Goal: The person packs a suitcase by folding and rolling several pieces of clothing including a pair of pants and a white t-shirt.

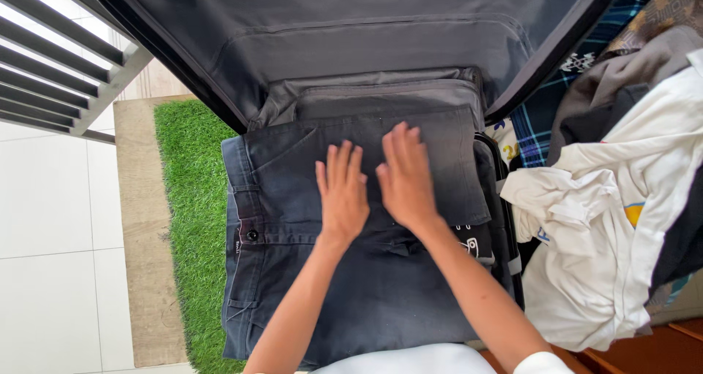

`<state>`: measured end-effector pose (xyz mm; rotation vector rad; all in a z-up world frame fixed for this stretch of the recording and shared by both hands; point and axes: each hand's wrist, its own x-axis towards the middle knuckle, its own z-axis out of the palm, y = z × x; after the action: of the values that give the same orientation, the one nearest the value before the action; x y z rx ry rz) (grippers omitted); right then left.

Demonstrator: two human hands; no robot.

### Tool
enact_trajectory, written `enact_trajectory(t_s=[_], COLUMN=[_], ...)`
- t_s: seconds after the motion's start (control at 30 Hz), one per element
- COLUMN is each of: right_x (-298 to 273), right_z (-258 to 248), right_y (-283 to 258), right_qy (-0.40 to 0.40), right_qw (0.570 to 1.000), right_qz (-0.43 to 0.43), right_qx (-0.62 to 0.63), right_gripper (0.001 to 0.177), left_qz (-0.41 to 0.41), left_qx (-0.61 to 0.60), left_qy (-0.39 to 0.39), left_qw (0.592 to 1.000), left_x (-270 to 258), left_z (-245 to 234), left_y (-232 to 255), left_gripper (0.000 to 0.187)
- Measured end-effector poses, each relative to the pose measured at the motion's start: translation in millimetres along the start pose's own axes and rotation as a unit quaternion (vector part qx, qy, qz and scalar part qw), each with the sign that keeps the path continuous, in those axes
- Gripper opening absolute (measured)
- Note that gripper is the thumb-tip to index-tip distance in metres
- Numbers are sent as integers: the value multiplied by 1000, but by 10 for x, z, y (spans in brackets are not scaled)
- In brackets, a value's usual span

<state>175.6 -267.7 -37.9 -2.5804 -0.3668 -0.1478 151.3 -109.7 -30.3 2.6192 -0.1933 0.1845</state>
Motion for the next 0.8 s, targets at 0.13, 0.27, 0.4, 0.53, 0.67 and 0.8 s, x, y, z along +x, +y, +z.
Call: enact_trajectory(t_s=[0.13,0.27,0.4,0.53,0.67,0.8], right_x=[-391,-627,-741,-888,-1075,-1274], right_z=[14,-220,-403,-543,-561,-649], right_y=[-125,85,310,566,703,435], right_qy=[-87,-76,-78,-51,-3,42], right_qw=[995,992,980,985,994,992], right_qz=[-12,33,75,89,96,85], right_qx=[-50,-92,-165,-142,-48,-78], right_gripper=[63,70,71,68,60,56], left_qz=[18,21,26,29,28,46], left_qx=[63,58,63,31,-49,-50], left_qy=[-25,-12,6,20,63,73], left_qw=[998,998,998,999,996,995], left_x=[-206,-253,-269,-273,-353,-536], left_z=[172,237,269,248,154,22], left_y=[54,5,-17,-34,-11,238], left_gripper=[54,51,50,47,39,33])
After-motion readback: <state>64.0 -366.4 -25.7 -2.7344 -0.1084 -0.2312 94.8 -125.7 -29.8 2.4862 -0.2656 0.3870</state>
